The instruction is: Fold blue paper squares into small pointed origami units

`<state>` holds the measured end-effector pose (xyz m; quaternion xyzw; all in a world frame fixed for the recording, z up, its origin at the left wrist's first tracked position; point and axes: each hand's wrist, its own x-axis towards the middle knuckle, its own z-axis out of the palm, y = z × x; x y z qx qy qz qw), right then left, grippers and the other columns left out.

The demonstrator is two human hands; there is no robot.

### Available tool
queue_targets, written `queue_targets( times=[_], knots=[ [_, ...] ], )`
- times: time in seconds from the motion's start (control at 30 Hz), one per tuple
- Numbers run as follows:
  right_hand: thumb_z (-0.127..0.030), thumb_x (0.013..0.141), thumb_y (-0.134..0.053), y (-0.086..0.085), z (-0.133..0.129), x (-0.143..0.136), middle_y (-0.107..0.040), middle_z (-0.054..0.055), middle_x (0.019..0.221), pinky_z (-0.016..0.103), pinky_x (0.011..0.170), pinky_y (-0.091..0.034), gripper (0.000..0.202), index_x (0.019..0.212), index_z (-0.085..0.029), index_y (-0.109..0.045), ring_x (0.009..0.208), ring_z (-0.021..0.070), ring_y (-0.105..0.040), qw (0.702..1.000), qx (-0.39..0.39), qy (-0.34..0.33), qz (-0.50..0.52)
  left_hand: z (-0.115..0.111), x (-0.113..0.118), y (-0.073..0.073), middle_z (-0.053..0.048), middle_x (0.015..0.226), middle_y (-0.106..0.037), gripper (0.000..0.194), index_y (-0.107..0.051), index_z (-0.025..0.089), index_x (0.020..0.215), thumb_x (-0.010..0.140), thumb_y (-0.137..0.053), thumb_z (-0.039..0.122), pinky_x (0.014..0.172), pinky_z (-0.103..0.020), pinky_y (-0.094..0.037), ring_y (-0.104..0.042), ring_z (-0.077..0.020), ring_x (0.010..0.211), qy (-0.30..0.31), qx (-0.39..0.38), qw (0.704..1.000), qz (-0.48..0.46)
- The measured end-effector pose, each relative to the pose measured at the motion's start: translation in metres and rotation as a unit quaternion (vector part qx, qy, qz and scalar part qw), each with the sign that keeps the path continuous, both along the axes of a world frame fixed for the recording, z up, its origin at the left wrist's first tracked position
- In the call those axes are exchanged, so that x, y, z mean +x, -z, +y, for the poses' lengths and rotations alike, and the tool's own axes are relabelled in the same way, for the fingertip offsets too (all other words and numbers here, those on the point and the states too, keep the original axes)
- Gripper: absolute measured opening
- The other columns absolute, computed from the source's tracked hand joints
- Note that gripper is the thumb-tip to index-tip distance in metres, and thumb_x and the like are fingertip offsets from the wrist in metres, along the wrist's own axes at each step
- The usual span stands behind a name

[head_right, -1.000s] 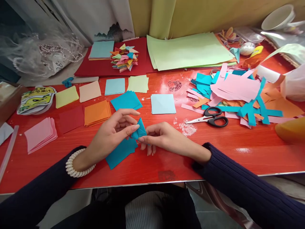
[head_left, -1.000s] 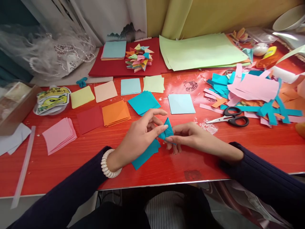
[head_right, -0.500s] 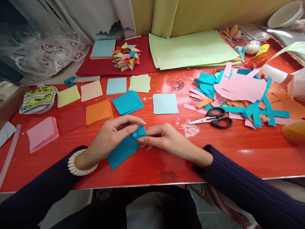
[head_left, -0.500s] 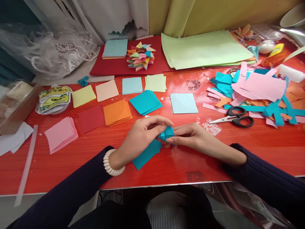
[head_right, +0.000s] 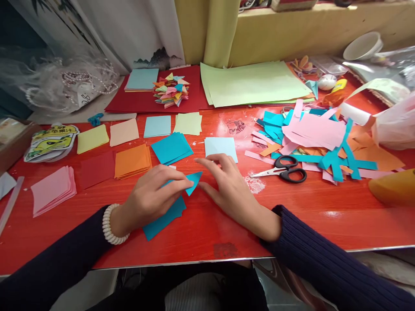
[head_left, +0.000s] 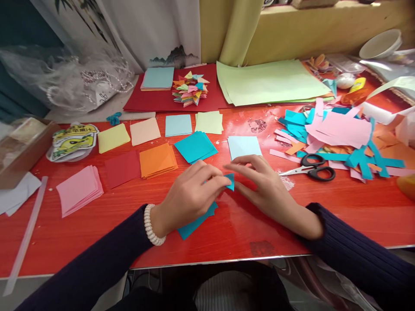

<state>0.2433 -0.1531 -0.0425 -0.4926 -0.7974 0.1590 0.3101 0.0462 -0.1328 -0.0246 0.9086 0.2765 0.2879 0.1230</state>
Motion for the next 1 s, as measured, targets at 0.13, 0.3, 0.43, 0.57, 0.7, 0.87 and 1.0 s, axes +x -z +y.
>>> queue_targets(
  times=[0.13, 0.3, 0.43, 0.57, 0.7, 0.87, 1.0],
  knots=[
    [-0.009, 0.084, -0.043, 0.005, 0.003, 0.01, -0.048, 0.01, 0.103, 0.041, 0.081, -0.045, 0.041, 0.123, -0.024, -0.046, 0.095, 0.0228, -0.046, 0.996, 0.07, 0.013, -0.061, 0.006, -0.004, 0.01, -0.008, 0.099, -0.061, 0.025, -0.058, 0.017, 0.097, 0.09, -0.035, 0.011, 0.084, -0.036, -0.04, -0.053, -0.02, 0.094, 0.044, 0.085, 0.986, 0.139],
    [-0.008, 0.084, -0.041, 0.003, 0.001, 0.016, -0.049, 0.009, 0.095, 0.037, 0.07, -0.047, 0.038, 0.115, -0.024, -0.055, 0.087, 0.0214, -0.045, 0.986, 0.085, -0.09, -0.11, 0.01, -0.003, 0.01, -0.009, 0.099, -0.062, 0.025, -0.058, 0.013, 0.098, 0.091, -0.033, 0.011, 0.085, -0.037, -0.039, -0.054, -0.0205, 0.092, 0.054, 0.063, 0.979, 0.184],
    [-0.01, 0.086, -0.039, 0.003, 0.002, 0.015, -0.051, 0.01, 0.091, 0.038, 0.071, -0.045, 0.034, 0.112, -0.019, -0.06, 0.084, 0.0213, -0.044, 0.986, 0.04, -0.099, -0.131, 0.011, -0.002, 0.009, -0.007, 0.099, -0.06, 0.024, -0.057, 0.015, 0.101, 0.092, -0.035, 0.013, 0.08, -0.033, -0.04, -0.053, -0.0184, 0.091, 0.034, 0.003, 0.988, 0.148],
    [-0.009, 0.085, -0.041, 0.005, 0.009, 0.02, -0.05, 0.009, 0.09, 0.036, 0.072, -0.044, 0.036, 0.112, -0.02, -0.061, 0.083, 0.0196, -0.043, 0.989, -0.003, -0.105, -0.108, 0.018, 0.001, 0.009, -0.004, 0.09, -0.058, 0.023, -0.06, 0.017, 0.094, 0.093, -0.037, 0.018, 0.076, -0.032, -0.041, -0.05, -0.016, 0.084, 0.022, -0.09, 0.989, 0.112],
    [-0.009, 0.083, -0.043, 0.005, 0.014, 0.025, -0.049, 0.009, 0.089, 0.036, 0.072, -0.042, 0.036, 0.113, -0.02, -0.061, 0.083, 0.02, -0.042, 0.989, 0.003, -0.109, -0.096, 0.026, 0.006, 0.009, -0.003, 0.085, -0.058, 0.022, -0.06, 0.016, 0.089, 0.092, -0.038, 0.018, 0.073, -0.032, -0.041, -0.047, -0.016, 0.081, 0.025, -0.129, 0.986, 0.099],
    [-0.009, 0.083, -0.042, 0.004, 0.015, 0.024, -0.049, 0.009, 0.081, 0.035, 0.065, -0.04, 0.035, 0.106, -0.019, -0.065, 0.077, 0.0204, -0.041, 0.989, 0.011, -0.096, -0.11, 0.031, 0.012, 0.007, -0.002, 0.085, -0.056, 0.011, -0.052, 0.016, 0.096, 0.091, -0.044, 0.021, 0.07, -0.029, -0.04, -0.047, -0.0155, 0.08, -0.015, -0.176, 0.979, 0.097],
    [-0.008, 0.082, -0.043, 0.007, 0.022, 0.026, -0.048, 0.007, 0.076, 0.034, 0.065, -0.039, 0.033, 0.099, -0.02, -0.068, 0.074, 0.0191, -0.042, 0.993, -0.025, -0.092, -0.075, 0.035, 0.013, 0.003, 0.0, 0.081, -0.056, 0.009, -0.053, 0.017, 0.087, 0.09, -0.047, 0.022, 0.069, -0.028, -0.037, -0.048, -0.0155, 0.079, 0.003, -0.195, 0.973, 0.121]
  ],
)
